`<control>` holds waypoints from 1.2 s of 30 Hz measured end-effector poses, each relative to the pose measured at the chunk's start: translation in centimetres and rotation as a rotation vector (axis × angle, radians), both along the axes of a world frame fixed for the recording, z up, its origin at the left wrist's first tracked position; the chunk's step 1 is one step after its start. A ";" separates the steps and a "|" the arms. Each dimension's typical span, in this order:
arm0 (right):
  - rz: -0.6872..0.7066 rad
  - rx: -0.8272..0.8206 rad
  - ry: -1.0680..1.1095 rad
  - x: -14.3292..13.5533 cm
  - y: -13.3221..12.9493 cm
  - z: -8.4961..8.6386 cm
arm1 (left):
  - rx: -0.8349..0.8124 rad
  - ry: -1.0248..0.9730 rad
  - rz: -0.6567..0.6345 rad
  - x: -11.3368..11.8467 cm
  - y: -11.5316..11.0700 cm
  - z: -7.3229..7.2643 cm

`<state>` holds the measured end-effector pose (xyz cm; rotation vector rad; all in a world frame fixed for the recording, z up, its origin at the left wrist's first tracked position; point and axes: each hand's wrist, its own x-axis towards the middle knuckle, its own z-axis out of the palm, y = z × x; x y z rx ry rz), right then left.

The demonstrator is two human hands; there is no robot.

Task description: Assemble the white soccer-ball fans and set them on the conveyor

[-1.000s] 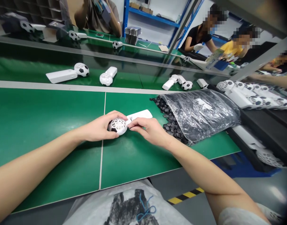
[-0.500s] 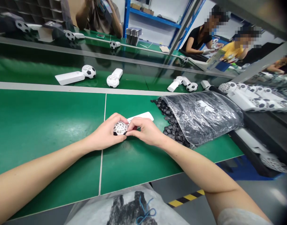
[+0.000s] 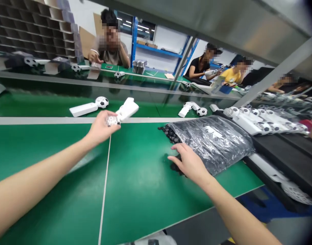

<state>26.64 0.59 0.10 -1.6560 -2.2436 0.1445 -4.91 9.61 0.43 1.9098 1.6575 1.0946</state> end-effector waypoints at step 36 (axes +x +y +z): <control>0.143 -0.113 0.322 -1.3 -1.8 0.0 | -0.006 0.812 -0.616 4.5 -9.3 1.7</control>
